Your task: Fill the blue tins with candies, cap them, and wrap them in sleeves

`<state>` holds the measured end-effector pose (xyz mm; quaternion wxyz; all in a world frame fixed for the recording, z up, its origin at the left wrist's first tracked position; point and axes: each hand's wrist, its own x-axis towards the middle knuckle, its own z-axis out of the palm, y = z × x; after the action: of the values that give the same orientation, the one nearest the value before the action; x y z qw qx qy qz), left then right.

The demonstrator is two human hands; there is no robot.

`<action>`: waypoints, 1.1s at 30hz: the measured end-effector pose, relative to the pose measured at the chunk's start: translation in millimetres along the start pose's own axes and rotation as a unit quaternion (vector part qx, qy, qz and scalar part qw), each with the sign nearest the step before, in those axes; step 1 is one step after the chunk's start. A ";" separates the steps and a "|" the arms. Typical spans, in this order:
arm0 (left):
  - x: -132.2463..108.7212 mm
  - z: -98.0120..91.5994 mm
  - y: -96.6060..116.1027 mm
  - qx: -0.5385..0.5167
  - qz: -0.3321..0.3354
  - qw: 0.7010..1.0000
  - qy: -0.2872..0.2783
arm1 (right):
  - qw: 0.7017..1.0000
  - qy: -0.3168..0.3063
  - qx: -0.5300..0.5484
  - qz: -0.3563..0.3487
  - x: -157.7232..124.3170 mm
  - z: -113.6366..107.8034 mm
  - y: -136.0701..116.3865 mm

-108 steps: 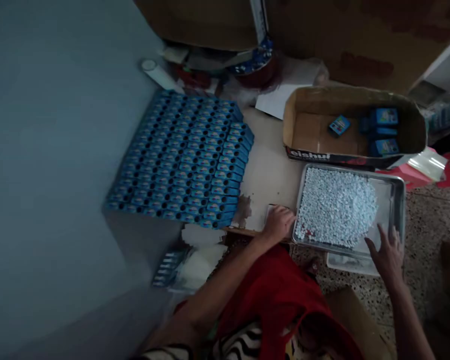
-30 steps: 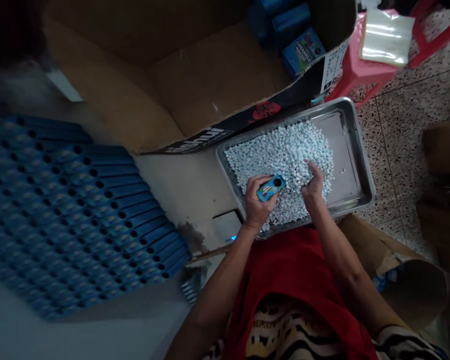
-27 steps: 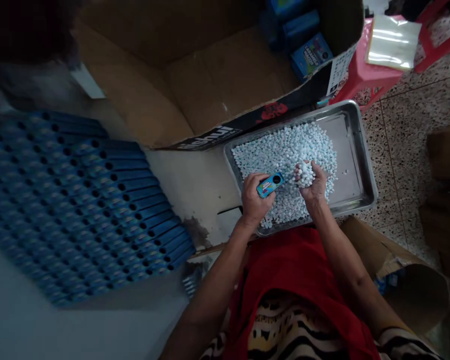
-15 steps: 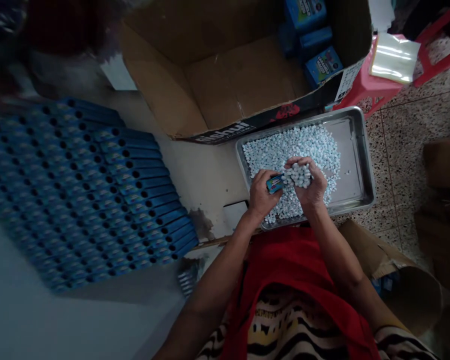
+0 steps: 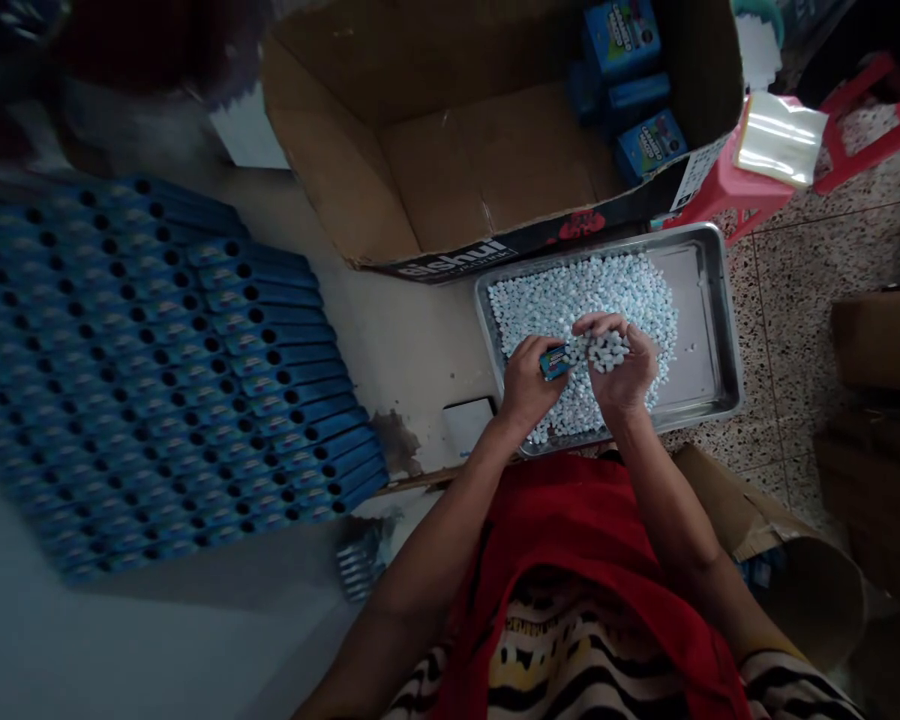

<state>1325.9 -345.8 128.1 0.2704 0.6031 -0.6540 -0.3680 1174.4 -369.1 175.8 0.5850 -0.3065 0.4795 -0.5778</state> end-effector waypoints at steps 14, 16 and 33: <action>19.3 3.6 -7.7 0.009 -0.017 0.999 0.036 | 0.971 -0.034 -0.206 -0.114 11.2 -48.6 8.6; 26.4 -0.2 -17.3 -0.041 -0.060 0.996 0.050 | 0.935 -0.002 -0.332 -0.126 36.6 -81.5 22.4; 7.5 -26.0 -25.3 0.076 -0.045 0.996 0.016 | 0.973 0.040 0.059 0.218 44.3 -52.9 71.1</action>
<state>1360.6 -357.3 122.1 0.2174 0.6567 -0.6476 -0.3194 1147.5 -391.5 83.0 0.6940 -0.1361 0.5232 -0.4754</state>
